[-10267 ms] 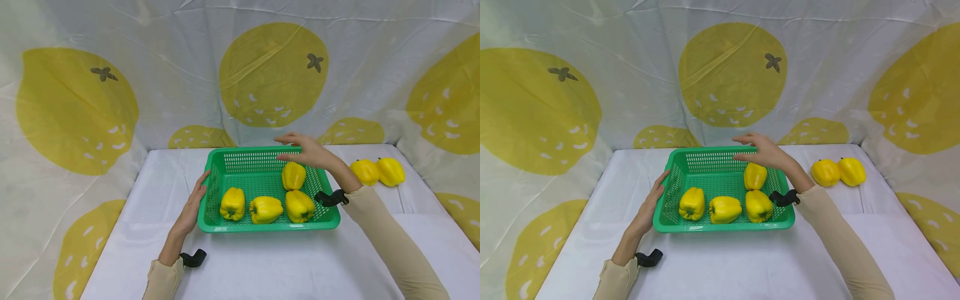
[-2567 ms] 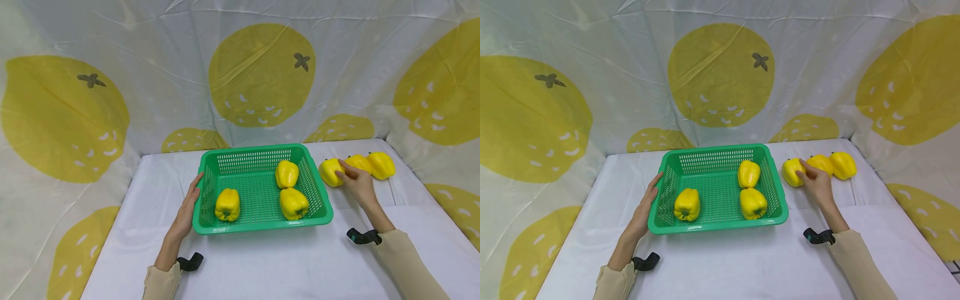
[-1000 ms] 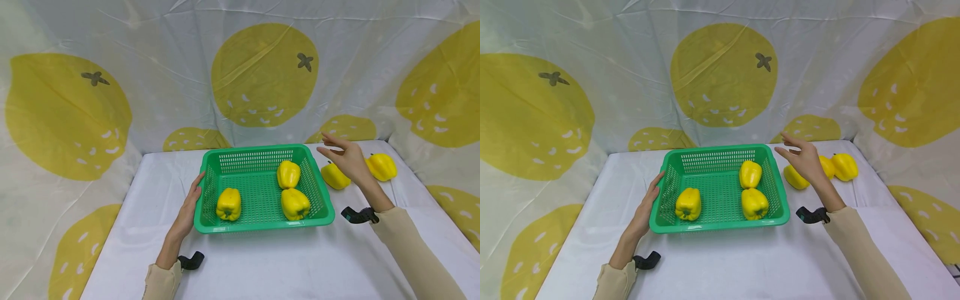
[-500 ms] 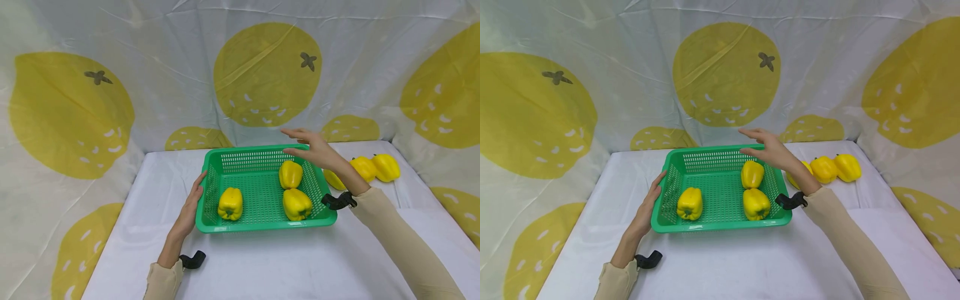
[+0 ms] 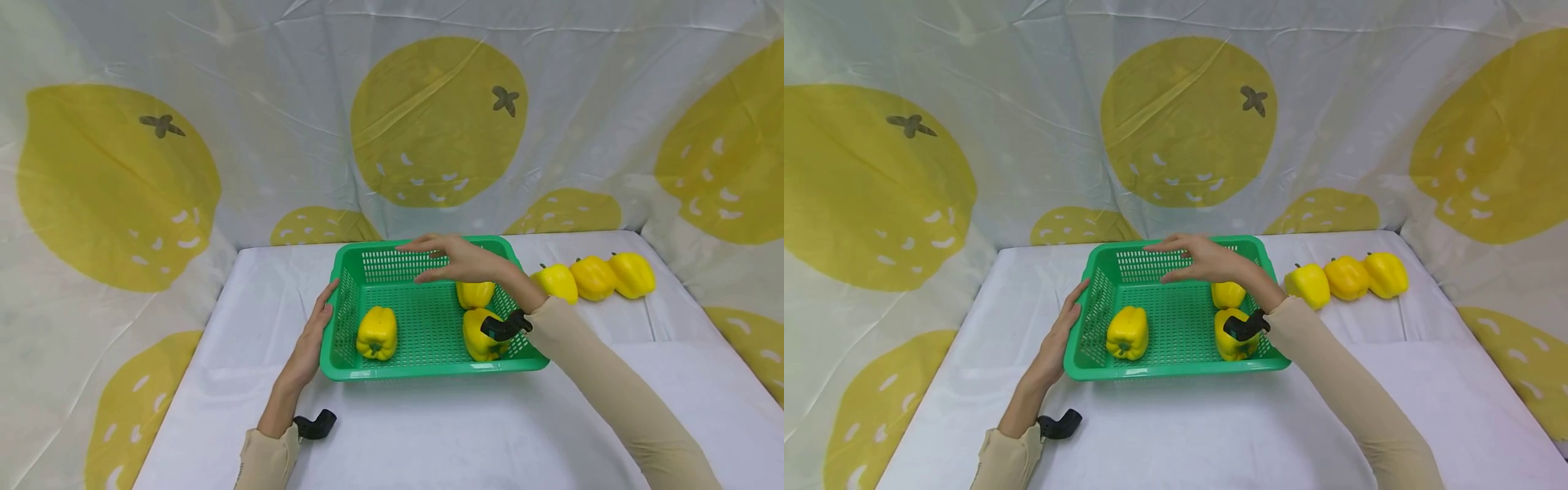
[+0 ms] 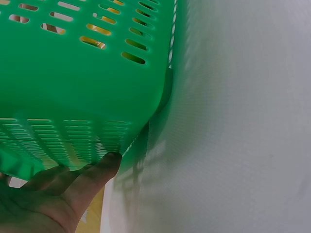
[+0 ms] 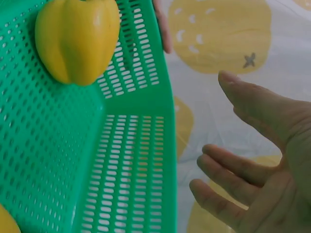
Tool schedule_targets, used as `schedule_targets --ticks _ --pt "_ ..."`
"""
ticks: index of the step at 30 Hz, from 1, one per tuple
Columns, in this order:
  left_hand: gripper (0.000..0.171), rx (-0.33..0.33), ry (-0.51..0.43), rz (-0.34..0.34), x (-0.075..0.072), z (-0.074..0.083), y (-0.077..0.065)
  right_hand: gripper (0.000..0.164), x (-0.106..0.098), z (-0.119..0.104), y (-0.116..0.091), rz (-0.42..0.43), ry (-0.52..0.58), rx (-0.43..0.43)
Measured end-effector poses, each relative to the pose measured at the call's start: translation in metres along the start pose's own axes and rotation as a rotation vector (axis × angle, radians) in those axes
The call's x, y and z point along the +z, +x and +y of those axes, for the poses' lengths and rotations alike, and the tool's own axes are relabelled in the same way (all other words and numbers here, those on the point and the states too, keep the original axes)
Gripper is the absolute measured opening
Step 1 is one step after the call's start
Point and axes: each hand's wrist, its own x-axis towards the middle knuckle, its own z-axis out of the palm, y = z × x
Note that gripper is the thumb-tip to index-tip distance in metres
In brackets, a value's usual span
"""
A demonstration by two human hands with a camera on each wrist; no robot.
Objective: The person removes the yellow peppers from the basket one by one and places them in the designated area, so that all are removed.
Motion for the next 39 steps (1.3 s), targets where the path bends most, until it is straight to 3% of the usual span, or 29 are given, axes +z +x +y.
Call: schedule_targets --ticks 11,20,27,39 --pt "0.050 -0.002 0.016 0.000 0.000 0.001 0.000 0.051 0.020 0.005 0.021 -0.177 0.207 -0.026" --pt "0.050 -0.002 0.015 -0.006 0.001 0.002 0.001 0.050 0.037 0.010 0.036 -0.292 0.242 -0.078" --pt "0.050 -0.004 0.014 -0.001 -0.001 0.000 0.000 0.052 0.051 0.018 0.048 -0.363 0.345 -0.113" --pt "0.050 -0.021 0.027 0.005 0.000 -0.001 0.000 0.046 0.070 0.029 0.050 -0.437 0.443 -0.062"
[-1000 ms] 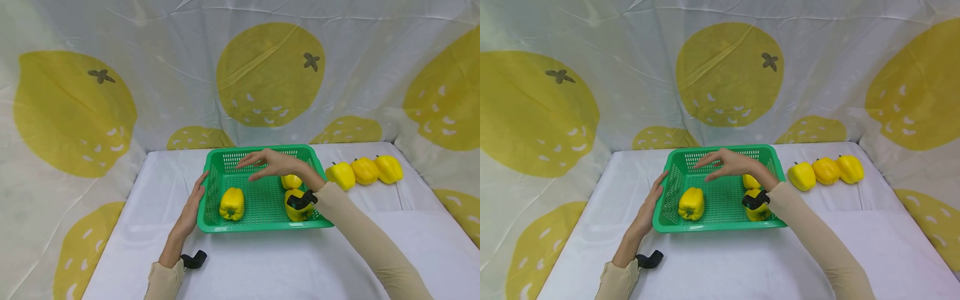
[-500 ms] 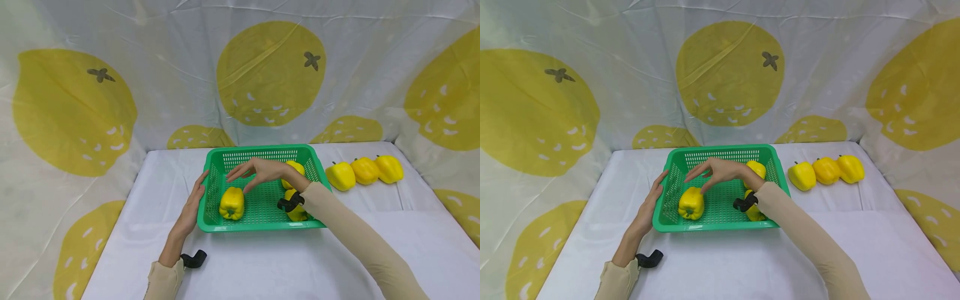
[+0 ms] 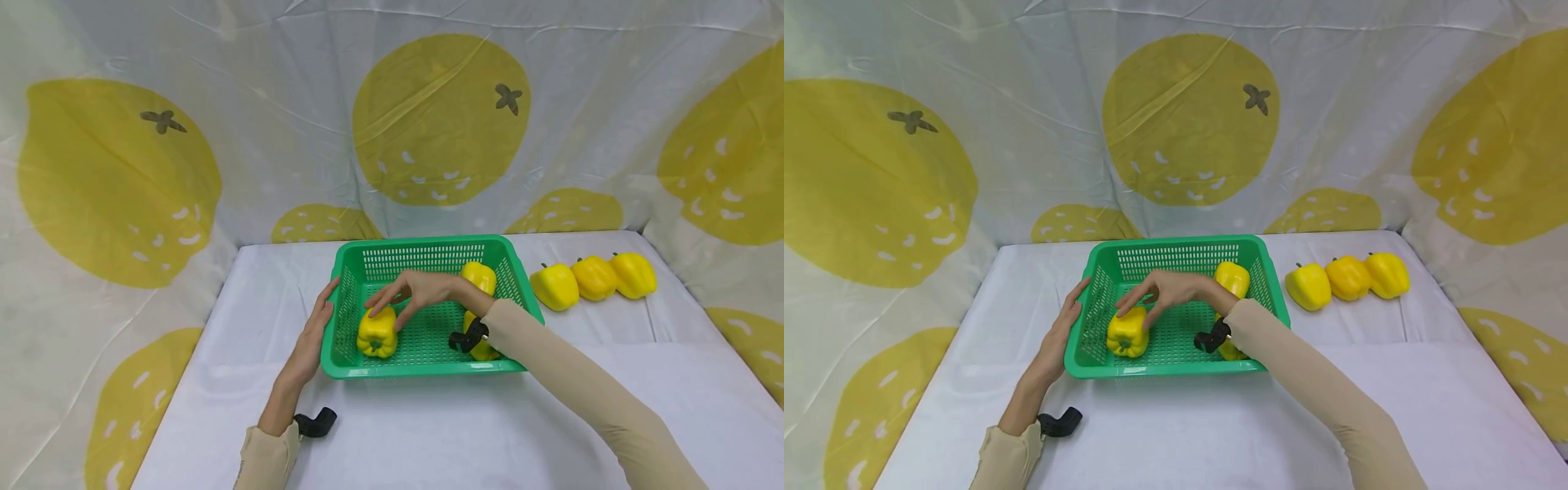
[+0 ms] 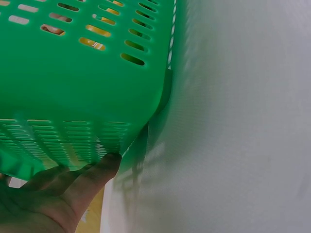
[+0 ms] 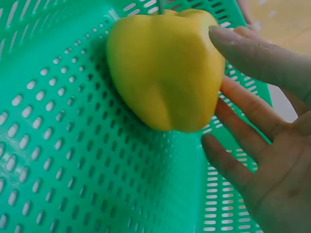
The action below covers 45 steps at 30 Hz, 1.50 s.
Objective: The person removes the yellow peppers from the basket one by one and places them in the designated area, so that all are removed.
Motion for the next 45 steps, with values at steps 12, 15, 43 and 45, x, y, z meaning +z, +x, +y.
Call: schedule_targets --ticks 12,15,43,45 --pt "0.051 0.009 -0.017 -0.003 0.000 0.000 0.000 0.046 0.005 0.003 0.002 0.035 -0.037 -0.015" --pt "0.051 0.011 -0.022 -0.006 0.000 0.000 0.000 0.045 0.006 0.003 0.003 0.052 -0.050 -0.005" --pt "0.051 -0.010 -0.008 0.009 0.000 0.000 0.002 0.043 0.015 0.005 0.005 0.113 -0.013 0.049" --pt "0.051 -0.006 -0.015 0.005 0.000 -0.001 0.002 0.044 0.015 0.006 0.005 0.103 -0.022 0.041"
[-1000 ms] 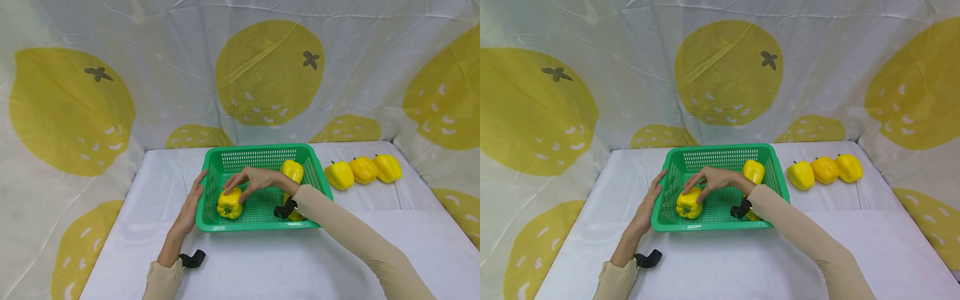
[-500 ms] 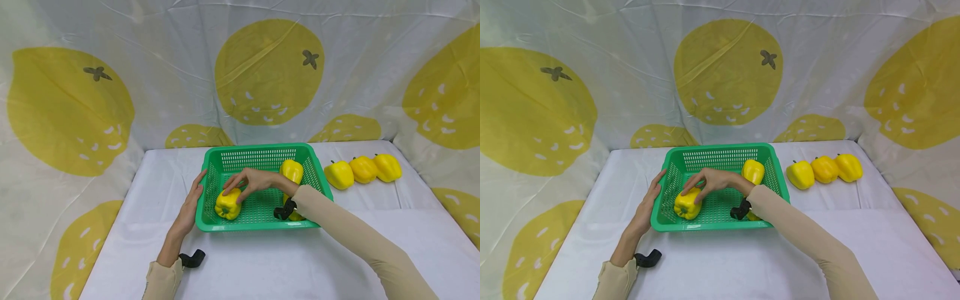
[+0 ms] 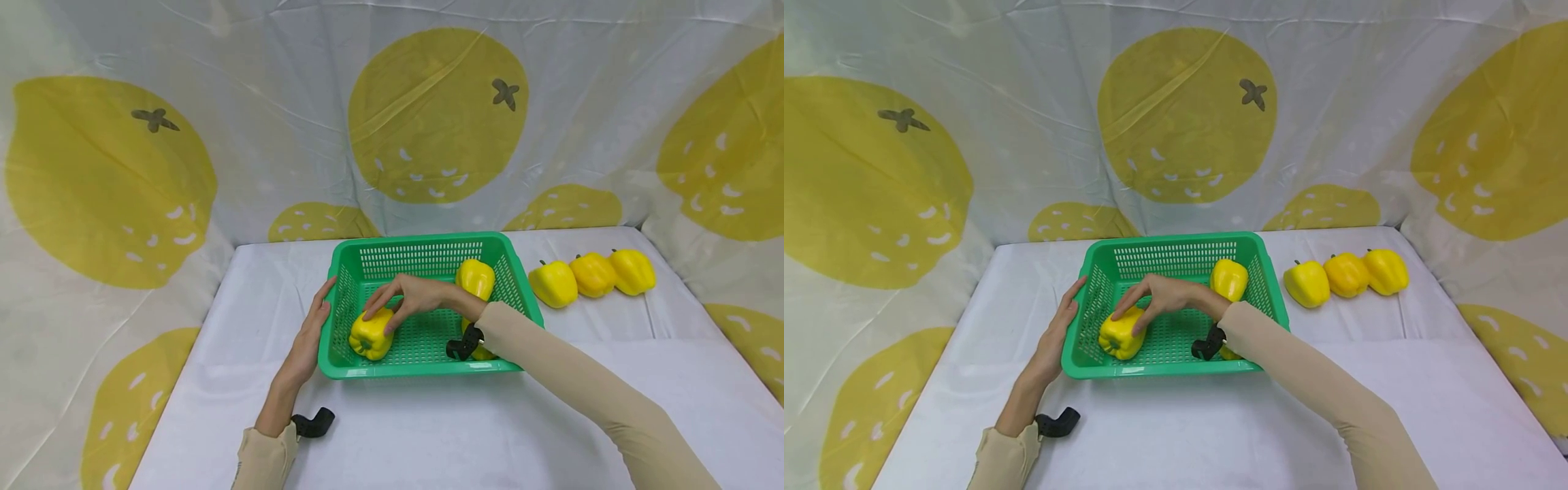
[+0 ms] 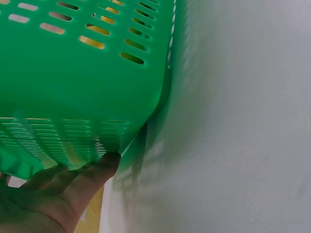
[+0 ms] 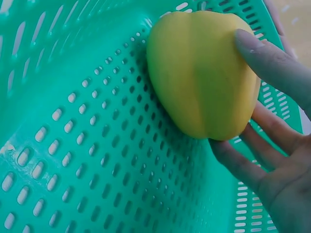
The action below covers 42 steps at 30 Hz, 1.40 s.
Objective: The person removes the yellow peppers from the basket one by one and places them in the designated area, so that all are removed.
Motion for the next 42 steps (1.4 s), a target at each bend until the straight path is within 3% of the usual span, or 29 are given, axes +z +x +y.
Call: schedule_targets --ticks 16,31,42 --pt "0.050 -0.010 0.014 0.008 -0.0003 -0.0008 0.0007 0.045 0.0007 0.0033 0.0010 -0.055 0.029 -0.006" --pt "0.050 0.002 0.008 0.004 0.0002 0.0004 0.0004 0.045 0.0025 0.0059 0.0018 -0.045 0.031 0.004" --pt "0.051 0.008 -0.003 -0.004 -0.0001 0.0000 0.0008 0.044 0.0029 0.0020 0.0009 -0.022 -0.029 0.014"
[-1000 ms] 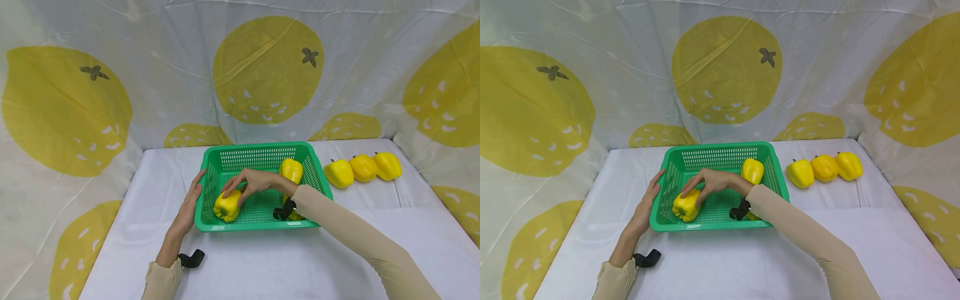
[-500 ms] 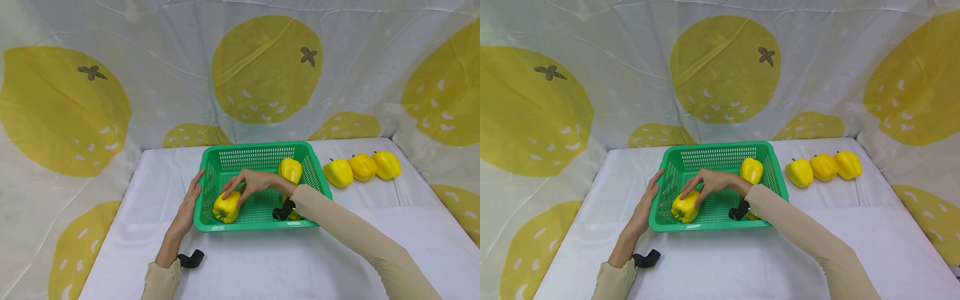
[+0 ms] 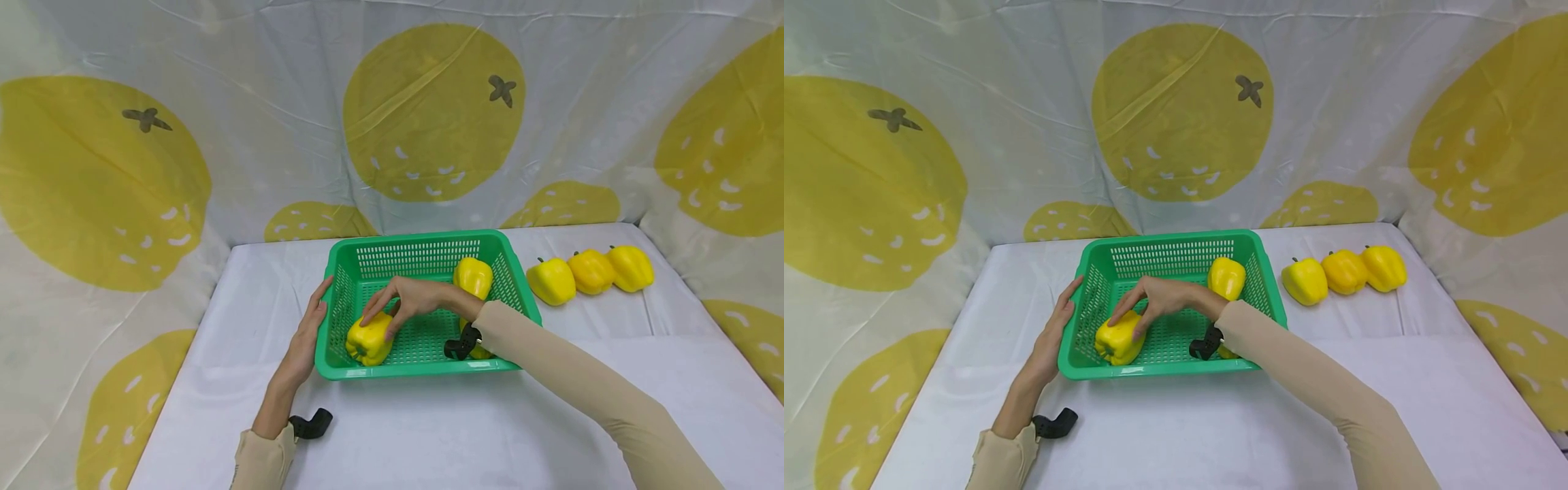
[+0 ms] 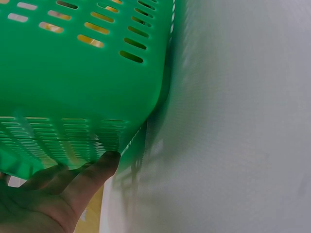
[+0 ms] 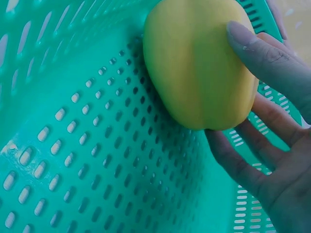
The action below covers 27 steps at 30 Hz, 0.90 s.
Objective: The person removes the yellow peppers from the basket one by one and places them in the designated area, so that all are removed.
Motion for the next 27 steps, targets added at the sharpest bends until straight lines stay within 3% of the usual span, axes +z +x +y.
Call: schedule_targets --ticks 10,27 --pt "0.051 0.011 -0.009 -0.014 -0.001 -0.001 0.000 0.045 -0.015 -0.012 -0.010 0.031 -0.003 -0.030" --pt "0.050 -0.021 -0.002 -0.005 -0.002 -0.002 0.001 0.045 -0.046 -0.041 -0.039 0.248 0.002 -0.111"
